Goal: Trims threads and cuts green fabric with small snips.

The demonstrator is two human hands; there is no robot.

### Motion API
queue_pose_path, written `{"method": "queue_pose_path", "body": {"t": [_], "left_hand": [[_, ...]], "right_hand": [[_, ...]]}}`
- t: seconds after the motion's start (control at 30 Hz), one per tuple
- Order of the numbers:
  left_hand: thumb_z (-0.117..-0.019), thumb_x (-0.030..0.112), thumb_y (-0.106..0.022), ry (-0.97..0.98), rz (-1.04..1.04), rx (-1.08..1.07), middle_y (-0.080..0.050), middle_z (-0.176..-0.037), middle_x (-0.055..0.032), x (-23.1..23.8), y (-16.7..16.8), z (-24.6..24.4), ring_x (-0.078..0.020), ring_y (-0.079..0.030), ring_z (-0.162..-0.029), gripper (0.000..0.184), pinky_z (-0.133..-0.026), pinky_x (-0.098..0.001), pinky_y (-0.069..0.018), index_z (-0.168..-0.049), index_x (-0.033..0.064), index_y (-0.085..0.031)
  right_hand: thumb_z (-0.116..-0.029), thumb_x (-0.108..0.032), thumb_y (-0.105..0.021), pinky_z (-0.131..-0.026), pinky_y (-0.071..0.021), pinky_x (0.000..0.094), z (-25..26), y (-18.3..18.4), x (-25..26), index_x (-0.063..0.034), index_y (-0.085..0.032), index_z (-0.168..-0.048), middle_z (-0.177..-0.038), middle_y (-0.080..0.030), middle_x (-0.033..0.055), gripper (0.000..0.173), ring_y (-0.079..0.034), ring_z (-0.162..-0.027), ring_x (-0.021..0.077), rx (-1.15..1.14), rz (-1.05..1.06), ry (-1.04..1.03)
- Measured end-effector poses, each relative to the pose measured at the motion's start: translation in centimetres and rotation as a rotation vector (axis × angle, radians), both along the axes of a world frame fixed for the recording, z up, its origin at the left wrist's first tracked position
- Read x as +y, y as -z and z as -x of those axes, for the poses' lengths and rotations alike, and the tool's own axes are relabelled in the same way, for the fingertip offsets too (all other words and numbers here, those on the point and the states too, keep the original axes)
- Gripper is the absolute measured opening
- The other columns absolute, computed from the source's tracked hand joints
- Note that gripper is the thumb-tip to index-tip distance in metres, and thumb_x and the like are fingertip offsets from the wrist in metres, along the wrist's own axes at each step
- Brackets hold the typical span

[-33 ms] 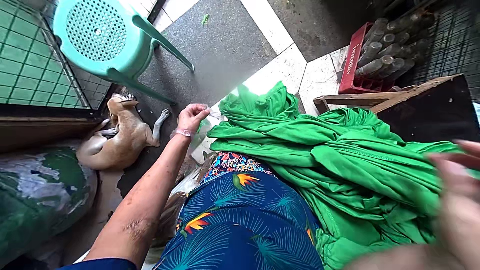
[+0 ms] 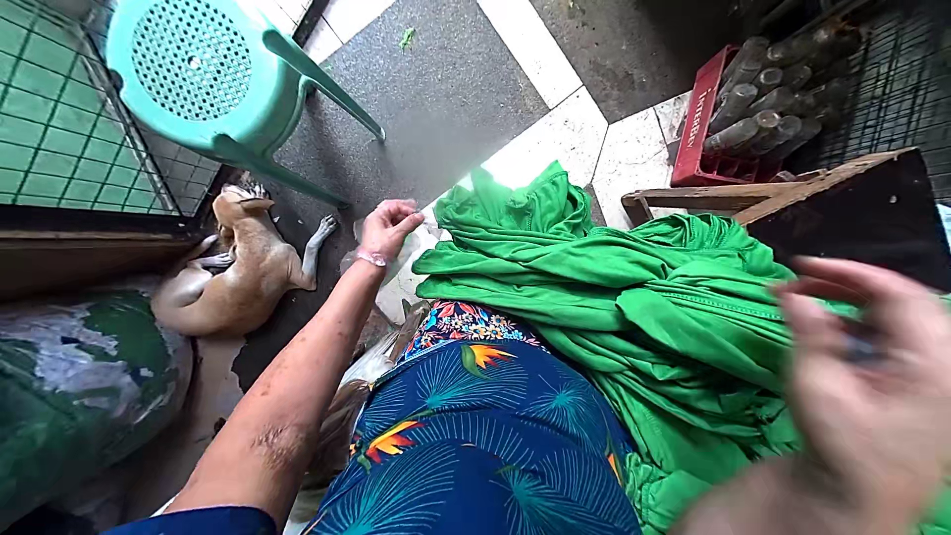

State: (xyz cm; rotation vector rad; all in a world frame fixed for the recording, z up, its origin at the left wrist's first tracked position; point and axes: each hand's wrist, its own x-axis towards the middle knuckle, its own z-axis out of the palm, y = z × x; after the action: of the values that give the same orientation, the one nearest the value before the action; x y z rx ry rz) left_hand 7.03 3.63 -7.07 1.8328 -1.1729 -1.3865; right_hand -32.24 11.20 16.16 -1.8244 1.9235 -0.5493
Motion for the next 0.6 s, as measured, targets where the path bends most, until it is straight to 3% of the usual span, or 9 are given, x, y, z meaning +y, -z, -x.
{"method": "queue_pose_path", "body": {"t": [0.07, 0.17, 0.2, 0.27, 0.37, 0.4, 0.47, 0.53, 0.6], "left_hand": [[-0.0971, 0.009, -0.063, 0.153, 0.1, -0.021, -0.056, -0.136, -0.0245, -1.4, 0.8, 1.4, -0.0235, -0.062, -0.116, 0.021, -0.099, -0.0382, -0.0512, -0.104, -0.0116, -0.065], [-0.0972, 0.008, -0.065, 0.384, 0.063, -0.153, -0.055, -0.14, -0.0271, -3.2, 0.3, 3.1, -0.0319, -0.061, -0.122, 0.019, -0.101, -0.0439, -0.0512, -0.1, -0.01, -0.067], [-0.0983, 0.009, -0.064, 0.431, -0.01, -0.198, -0.059, -0.133, -0.0276, -3.6, 0.0, 3.3, -0.0344, -0.062, -0.12, 0.021, -0.102, -0.0482, -0.0491, -0.103, -0.0105, -0.067], [-0.1008, 0.011, -0.062, 0.453, -0.12, -0.239, -0.067, -0.109, -0.0276, -4.1, -0.6, 3.0, -0.0359, -0.065, -0.102, 0.024, -0.096, -0.0541, -0.0475, -0.109, -0.0111, -0.066], [-0.1011, 0.012, -0.061, 0.349, -0.019, -0.17, -0.068, -0.099, -0.0182, -3.4, -3.1, 1.3, -0.0199, -0.063, -0.088, 0.023, -0.088, -0.0408, -0.0512, -0.108, -0.0097, -0.065], [-0.0999, 0.011, -0.061, 0.284, 0.063, -0.119, -0.067, -0.094, -0.0114, -2.9, -4.2, 0.8, -0.0106, -0.061, -0.083, 0.021, -0.084, -0.0319, -0.0521, -0.106, -0.0086, -0.065], [-0.0973, 0.009, -0.062, 0.16, 0.169, 0.031, -0.064, -0.087, 0.0037, -1.6, -6.7, 0.1, 0.0012, -0.061, -0.079, 0.01, -0.08, -0.0212, -0.0534, -0.1, -0.0003, -0.064], [-0.0948, 0.01, -0.063, 0.136, 0.231, 0.18, -0.066, -0.083, 0.0136, -0.4, -9.1, 0.1, 0.004, -0.063, -0.077, 0.002, -0.076, -0.0185, -0.0545, -0.095, 0.012, -0.064], [-0.0934, 0.011, -0.065, 0.229, 0.261, 0.285, -0.069, -0.086, 0.0152, 1.0, -10.6, 1.2, 0.0038, -0.065, -0.078, 0.007, -0.074, -0.0182, -0.0564, -0.092, 0.0169, -0.068]], "right_hand": [[-0.0985, -0.005, -0.058, -0.082, -0.0574, 0.0478, -4.4, 3.5, -2.4, 0.0081, -0.063, -0.127, -0.113, -0.067, 0.0274, 0.032, -0.068, -0.097, 0.0335, -0.005, -0.016, -0.187], [-0.0938, 0.0, -0.064, -0.076, -0.0574, 0.0547, -9.8, 8.4, -4.9, 0.003, -0.066, -0.125, -0.117, -0.066, 0.0257, 0.031, -0.07, -0.095, 0.0389, -0.038, -0.129, -0.261], [-0.093, 0.001, -0.064, -0.077, -0.0574, 0.0559, -10.9, 10.0, -5.4, 0.0022, -0.065, -0.128, -0.121, -0.065, 0.0265, 0.035, -0.07, -0.096, 0.0406, -0.03, -0.185, -0.251], [-0.0944, 0.0, -0.065, -0.081, -0.0557, 0.0594, -11.9, 12.0, -6.0, 0.0009, -0.061, -0.135, -0.127, -0.062, 0.0284, 0.041, -0.069, -0.1, 0.0444, 0.04, -0.357, -0.228], [-0.0925, 0.0, -0.069, -0.072, -0.0561, 0.0581, -11.4, 12.6, -5.0, 0.0036, -0.067, -0.119, -0.113, -0.064, 0.0282, 0.027, -0.069, -0.089, 0.0439, 0.019, -0.288, -0.206], [-0.0911, 0.001, -0.07, -0.069, -0.0564, 0.0553, -11.0, 12.1, -4.6, 0.0042, -0.069, -0.113, -0.108, -0.064, 0.0265, 0.022, -0.069, -0.085, 0.0408, -0.042, -0.182, -0.209], [-0.0916, 0.003, -0.068, -0.073, -0.0581, 0.0473, -9.8, 10.2, -4.0, 0.005, -0.07, -0.109, -0.106, -0.064, 0.0235, 0.017, -0.068, -0.086, 0.0334, -0.132, -0.007, -0.206], [-0.0933, 0.003, -0.064, -0.078, -0.0581, 0.0417, -8.2, 7.8, -3.8, 0.0065, -0.07, -0.107, -0.106, -0.064, 0.0233, 0.016, -0.068, -0.09, 0.0296, -0.124, 0.122, -0.182], [-0.0953, 0.003, -0.06, -0.079, -0.0568, 0.0457, -6.1, 6.1, -3.6, 0.0073, -0.07, -0.106, -0.108, -0.064, 0.026, 0.015, -0.067, -0.093, 0.0338, 0.018, 0.178, -0.128]]}}
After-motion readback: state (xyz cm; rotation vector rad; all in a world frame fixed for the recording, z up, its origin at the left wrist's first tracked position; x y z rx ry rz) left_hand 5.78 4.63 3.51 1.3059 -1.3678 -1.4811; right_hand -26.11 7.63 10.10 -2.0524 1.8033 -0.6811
